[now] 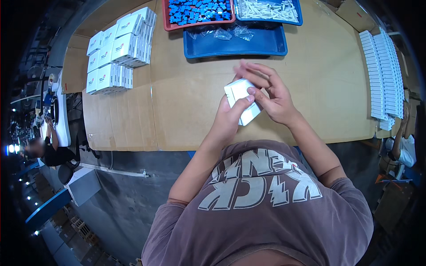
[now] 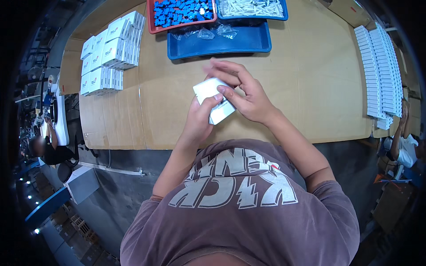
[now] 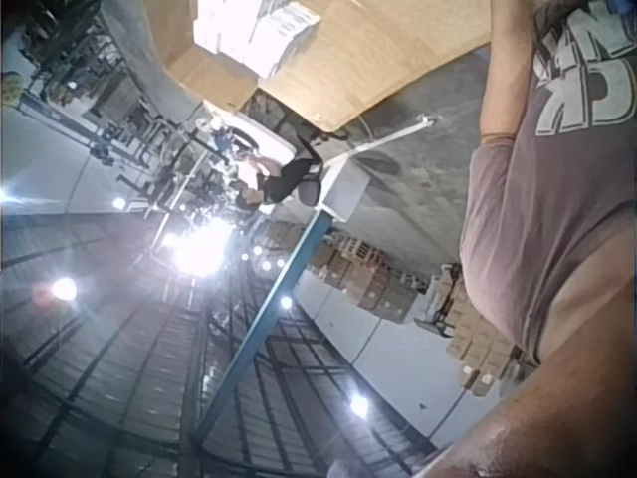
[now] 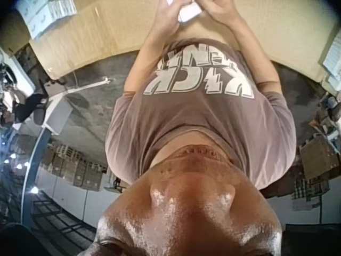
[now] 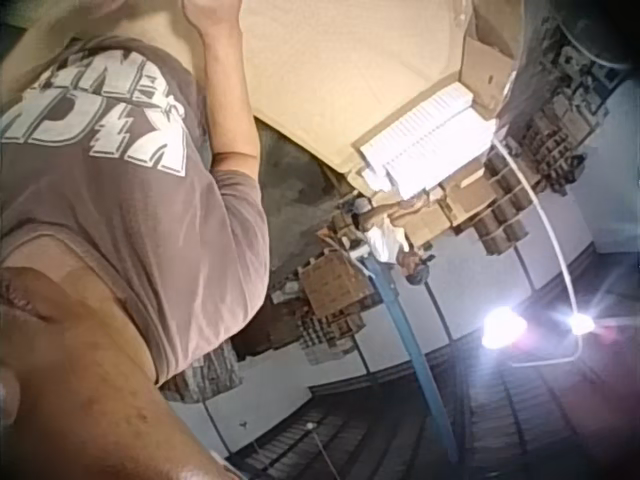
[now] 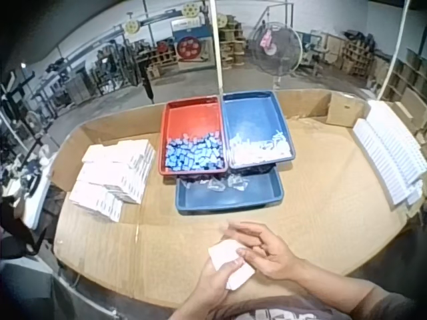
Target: Packaging small blue and white connectors into white boxes and plastic bags.
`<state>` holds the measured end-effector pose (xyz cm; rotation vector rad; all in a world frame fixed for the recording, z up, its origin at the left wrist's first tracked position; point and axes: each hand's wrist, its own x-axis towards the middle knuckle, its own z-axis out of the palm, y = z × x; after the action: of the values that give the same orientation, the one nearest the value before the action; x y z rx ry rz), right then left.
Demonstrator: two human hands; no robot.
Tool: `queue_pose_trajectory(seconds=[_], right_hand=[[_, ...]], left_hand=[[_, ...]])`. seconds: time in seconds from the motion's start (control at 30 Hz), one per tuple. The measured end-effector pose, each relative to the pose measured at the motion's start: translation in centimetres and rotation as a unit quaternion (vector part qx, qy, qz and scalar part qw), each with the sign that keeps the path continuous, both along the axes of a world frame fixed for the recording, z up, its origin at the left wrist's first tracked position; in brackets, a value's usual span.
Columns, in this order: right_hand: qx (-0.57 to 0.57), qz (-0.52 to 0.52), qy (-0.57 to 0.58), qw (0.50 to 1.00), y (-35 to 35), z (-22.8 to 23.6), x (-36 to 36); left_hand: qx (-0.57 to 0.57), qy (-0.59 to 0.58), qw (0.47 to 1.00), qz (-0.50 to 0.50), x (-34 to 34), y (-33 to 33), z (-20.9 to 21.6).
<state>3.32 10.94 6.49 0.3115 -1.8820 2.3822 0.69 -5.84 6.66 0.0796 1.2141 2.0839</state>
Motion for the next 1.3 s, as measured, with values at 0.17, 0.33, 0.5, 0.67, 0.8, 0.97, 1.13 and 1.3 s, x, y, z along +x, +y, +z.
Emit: queue_pose_trajectory(seconds=[0.17, 0.33, 0.5, 0.67, 0.8, 0.97, 1.13, 1.3], right_hand=[[0.052, -0.119, -0.021, 0.991, 1.0, -0.2, -0.5], [-0.01, -0.059, -0.154, 0.986, 1.8, 1.0, 0.6], [-0.044, -0.025, -0.114, 0.992, 2.2, 0.7, 0.7], [-0.034, -0.017, -0.103, 0.994, 2.4, 0.8, 0.8], [-0.055, 0.003, -0.088, 0.995, 3.1, 1.1, 0.7], [-0.034, -0.003, -0.072, 0.997, 3.3, 0.9, 0.8], [-0.008, 0.003, -0.067, 0.998, 3.9, 0.0, 1.0], [-0.097, -0.048, -0.111, 0.988, 1.5, 1.6, 0.5]], left_hand=[[0.001, 0.074, 0.996, 0.057, 0.0, 0.2, 2.0], [-0.03, 0.102, 0.993, 0.045, 0.9, -0.2, 2.3], [-0.066, 0.181, 0.98, 0.046, 1.2, -0.3, 2.1], [-0.107, 0.245, 0.963, 0.033, 1.1, -0.5, 2.0], [-0.083, 0.207, 0.974, 0.037, 1.4, -0.4, 2.9], [-0.062, 0.227, 0.971, 0.041, 1.4, -0.5, 2.6], [-0.062, 0.229, 0.971, 0.038, 1.4, -0.5, 2.4], [-0.104, 0.279, 0.951, 0.078, 0.8, -0.5, 1.3]])
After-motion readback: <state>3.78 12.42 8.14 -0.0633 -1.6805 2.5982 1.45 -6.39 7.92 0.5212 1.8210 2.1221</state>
